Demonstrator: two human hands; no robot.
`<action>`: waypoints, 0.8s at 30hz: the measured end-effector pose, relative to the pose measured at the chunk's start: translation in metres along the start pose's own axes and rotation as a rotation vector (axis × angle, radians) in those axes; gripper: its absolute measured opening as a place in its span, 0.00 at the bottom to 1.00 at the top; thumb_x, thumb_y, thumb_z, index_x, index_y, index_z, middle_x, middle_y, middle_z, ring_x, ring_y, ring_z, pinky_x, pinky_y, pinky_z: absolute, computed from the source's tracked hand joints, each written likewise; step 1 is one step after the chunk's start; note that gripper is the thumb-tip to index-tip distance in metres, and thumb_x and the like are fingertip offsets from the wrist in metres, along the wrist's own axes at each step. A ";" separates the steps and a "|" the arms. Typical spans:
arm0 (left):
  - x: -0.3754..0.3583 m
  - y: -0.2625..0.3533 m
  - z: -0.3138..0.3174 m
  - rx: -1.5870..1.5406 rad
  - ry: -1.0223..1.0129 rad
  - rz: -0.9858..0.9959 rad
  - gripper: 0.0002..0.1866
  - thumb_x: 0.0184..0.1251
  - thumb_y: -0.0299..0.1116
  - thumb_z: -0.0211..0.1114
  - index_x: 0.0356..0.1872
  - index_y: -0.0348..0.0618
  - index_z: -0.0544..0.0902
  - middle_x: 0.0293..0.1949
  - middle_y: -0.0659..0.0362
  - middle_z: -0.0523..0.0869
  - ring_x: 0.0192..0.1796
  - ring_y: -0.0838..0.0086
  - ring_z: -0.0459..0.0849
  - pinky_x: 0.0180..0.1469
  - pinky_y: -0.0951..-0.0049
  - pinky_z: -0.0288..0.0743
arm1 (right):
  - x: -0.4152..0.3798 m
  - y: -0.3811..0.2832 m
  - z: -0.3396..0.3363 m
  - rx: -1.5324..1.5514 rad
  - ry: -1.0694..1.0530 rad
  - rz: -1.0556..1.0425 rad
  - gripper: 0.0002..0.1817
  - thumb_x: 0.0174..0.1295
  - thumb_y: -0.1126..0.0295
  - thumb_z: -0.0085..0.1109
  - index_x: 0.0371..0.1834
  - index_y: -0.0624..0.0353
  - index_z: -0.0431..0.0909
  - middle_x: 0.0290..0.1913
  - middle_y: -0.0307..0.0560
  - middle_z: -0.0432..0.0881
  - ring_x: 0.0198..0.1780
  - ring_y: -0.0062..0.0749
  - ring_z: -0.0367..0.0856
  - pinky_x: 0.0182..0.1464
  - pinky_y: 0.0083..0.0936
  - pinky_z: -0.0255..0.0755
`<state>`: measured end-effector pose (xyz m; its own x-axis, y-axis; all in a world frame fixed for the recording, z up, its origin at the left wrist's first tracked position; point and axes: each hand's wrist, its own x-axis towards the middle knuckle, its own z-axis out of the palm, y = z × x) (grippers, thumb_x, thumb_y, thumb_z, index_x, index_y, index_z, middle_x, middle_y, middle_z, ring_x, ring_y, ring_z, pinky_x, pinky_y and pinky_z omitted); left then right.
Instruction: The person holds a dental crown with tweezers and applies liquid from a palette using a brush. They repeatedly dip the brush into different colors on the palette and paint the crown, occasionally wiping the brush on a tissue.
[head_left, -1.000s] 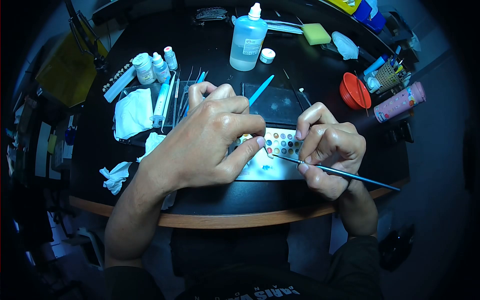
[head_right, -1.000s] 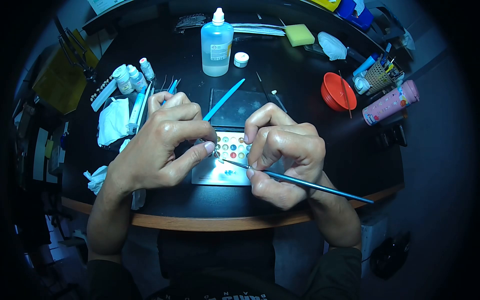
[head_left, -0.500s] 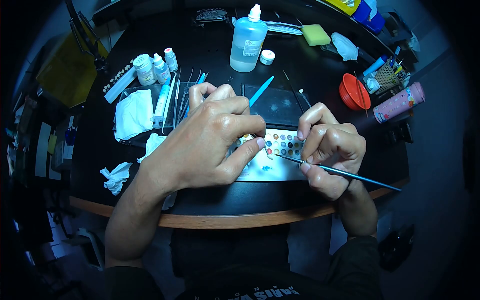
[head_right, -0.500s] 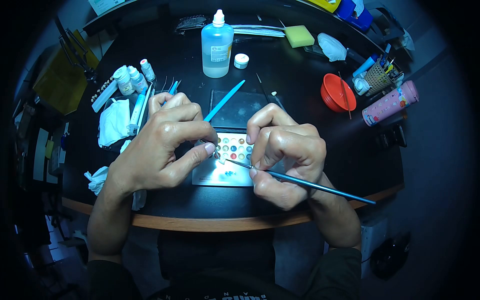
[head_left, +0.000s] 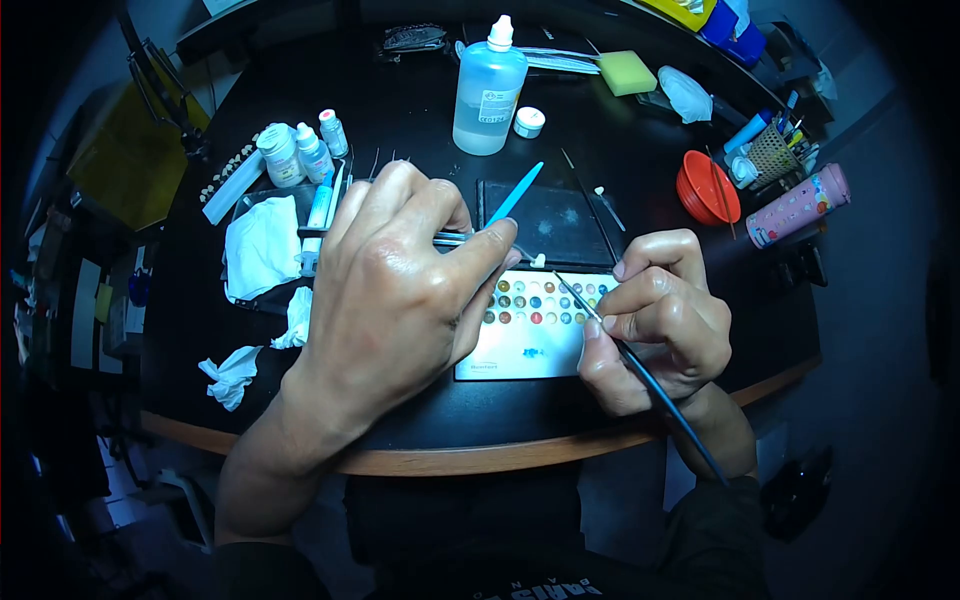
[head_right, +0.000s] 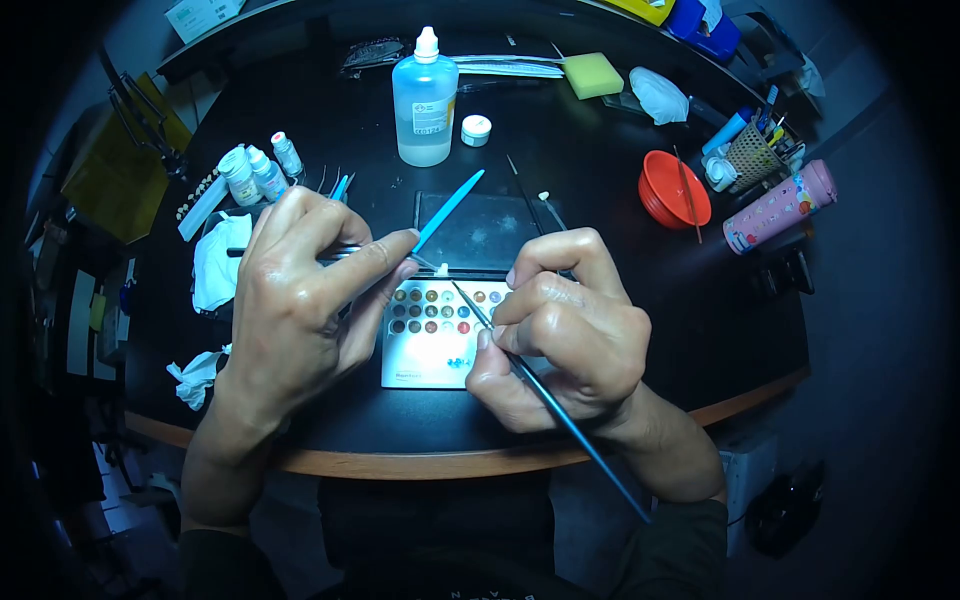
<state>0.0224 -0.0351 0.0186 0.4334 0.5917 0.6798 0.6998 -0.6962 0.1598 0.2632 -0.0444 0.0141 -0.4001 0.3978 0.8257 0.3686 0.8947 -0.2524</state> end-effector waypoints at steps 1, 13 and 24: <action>0.000 0.001 0.000 0.014 0.021 -0.004 0.11 0.59 0.28 0.82 0.44 0.45 0.96 0.33 0.60 0.82 0.39 0.66 0.79 0.40 0.63 0.71 | 0.000 0.000 0.001 -0.025 0.005 -0.001 0.11 0.41 0.80 0.70 0.22 0.56 0.75 0.23 0.39 0.82 0.36 0.38 0.80 0.35 0.28 0.73; -0.004 0.004 0.003 0.013 0.004 -0.048 0.11 0.58 0.28 0.83 0.43 0.45 0.97 0.33 0.59 0.83 0.39 0.68 0.80 0.34 0.66 0.75 | -0.003 -0.001 0.013 -0.114 -0.042 0.031 0.11 0.41 0.79 0.77 0.24 0.58 0.81 0.27 0.41 0.88 0.37 0.38 0.82 0.36 0.28 0.75; -0.005 0.003 0.002 0.015 -0.014 -0.037 0.12 0.58 0.29 0.82 0.44 0.45 0.97 0.33 0.58 0.84 0.40 0.67 0.81 0.34 0.66 0.76 | -0.004 0.001 0.014 -0.107 -0.071 0.036 0.11 0.38 0.79 0.76 0.23 0.60 0.81 0.27 0.41 0.87 0.36 0.39 0.82 0.32 0.28 0.74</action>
<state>0.0236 -0.0390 0.0142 0.4146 0.6227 0.6636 0.7241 -0.6674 0.1738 0.2533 -0.0427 0.0035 -0.4423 0.4459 0.7782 0.4694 0.8544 -0.2228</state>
